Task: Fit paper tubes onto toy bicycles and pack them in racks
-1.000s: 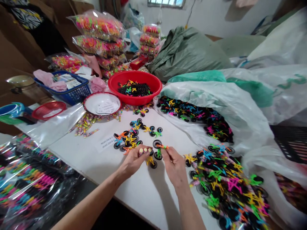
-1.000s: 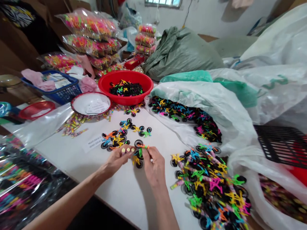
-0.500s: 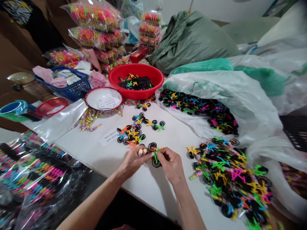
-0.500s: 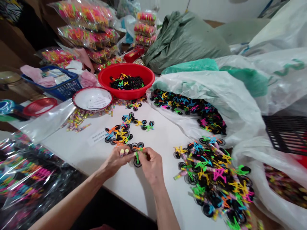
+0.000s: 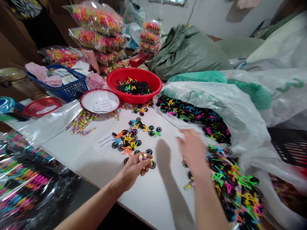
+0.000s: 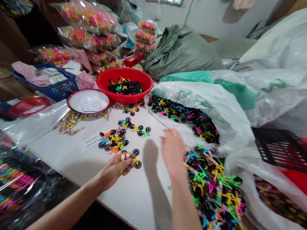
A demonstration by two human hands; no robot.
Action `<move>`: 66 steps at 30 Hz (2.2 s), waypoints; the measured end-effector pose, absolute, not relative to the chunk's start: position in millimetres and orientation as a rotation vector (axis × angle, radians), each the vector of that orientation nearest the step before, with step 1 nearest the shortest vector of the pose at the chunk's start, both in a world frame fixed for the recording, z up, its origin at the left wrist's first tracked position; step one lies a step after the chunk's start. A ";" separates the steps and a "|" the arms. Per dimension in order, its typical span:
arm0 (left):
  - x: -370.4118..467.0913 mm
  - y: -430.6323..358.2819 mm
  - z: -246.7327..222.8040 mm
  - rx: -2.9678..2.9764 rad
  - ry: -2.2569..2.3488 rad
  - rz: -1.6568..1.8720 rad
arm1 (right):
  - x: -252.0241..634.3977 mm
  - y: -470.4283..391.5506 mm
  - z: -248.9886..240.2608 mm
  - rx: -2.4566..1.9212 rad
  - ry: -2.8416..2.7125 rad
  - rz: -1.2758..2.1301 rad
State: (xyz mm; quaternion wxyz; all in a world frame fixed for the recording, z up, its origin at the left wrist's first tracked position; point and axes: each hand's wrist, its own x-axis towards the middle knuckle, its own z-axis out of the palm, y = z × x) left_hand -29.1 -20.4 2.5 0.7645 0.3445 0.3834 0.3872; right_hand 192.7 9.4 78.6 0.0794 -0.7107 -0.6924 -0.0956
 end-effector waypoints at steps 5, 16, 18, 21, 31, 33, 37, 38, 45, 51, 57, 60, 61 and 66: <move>-33.0 -2.5 10.0 0.717 0.966 0.916 | 129.8 73.5 0.8 -1.944 -2.247 0.029; 1.7 27.0 -5.8 0.666 0.947 0.946 | 148.1 8.8 0.5 -1.261 -2.006 0.515; -8.0 26.7 -6.3 0.652 0.980 0.961 | 153.5 8.1 -3.3 -1.351 -1.822 0.561; -28.9 22.1 -3.7 0.751 1.067 0.959 | 162.7 8.0 -3.7 -1.788 -1.521 0.594; -51.0 -2.9 5.9 0.960 1.243 0.890 | 77.7 82.5 -5.9 -2.248 -1.798 0.589; -58.1 -0.2 7.6 0.896 1.182 0.943 | 78.2 90.3 -2.5 -2.142 -1.777 0.646; -63.2 9.6 7.4 0.844 1.081 1.038 | 95.4 71.5 19.3 -1.735 -1.552 0.751; -62.2 11.7 6.8 0.872 1.061 1.042 | 98.5 61.6 24.6 -1.641 -1.509 0.769; -60.3 7.1 -0.2 0.994 0.970 0.953 | 100.7 9.4 32.4 -1.457 -1.329 1.161; -69.1 -1.1 -0.7 0.987 0.776 0.878 | 96.0 -3.0 35.8 -1.336 -1.165 1.613; -64.9 -5.8 4.9 1.047 0.865 0.795 | 102.8 -17.5 32.9 -1.250 -1.024 1.664; -57.9 -13.6 2.4 1.204 1.043 0.819 | 100.2 -22.9 28.9 -1.408 -1.120 1.463; -54.8 -17.1 1.1 1.237 1.126 0.846 | 96.6 -24.6 27.1 -1.487 -1.173 1.340; -36.8 -31.8 0.9 1.238 1.373 0.893 | 85.3 -34.4 26.1 -1.764 -1.466 0.839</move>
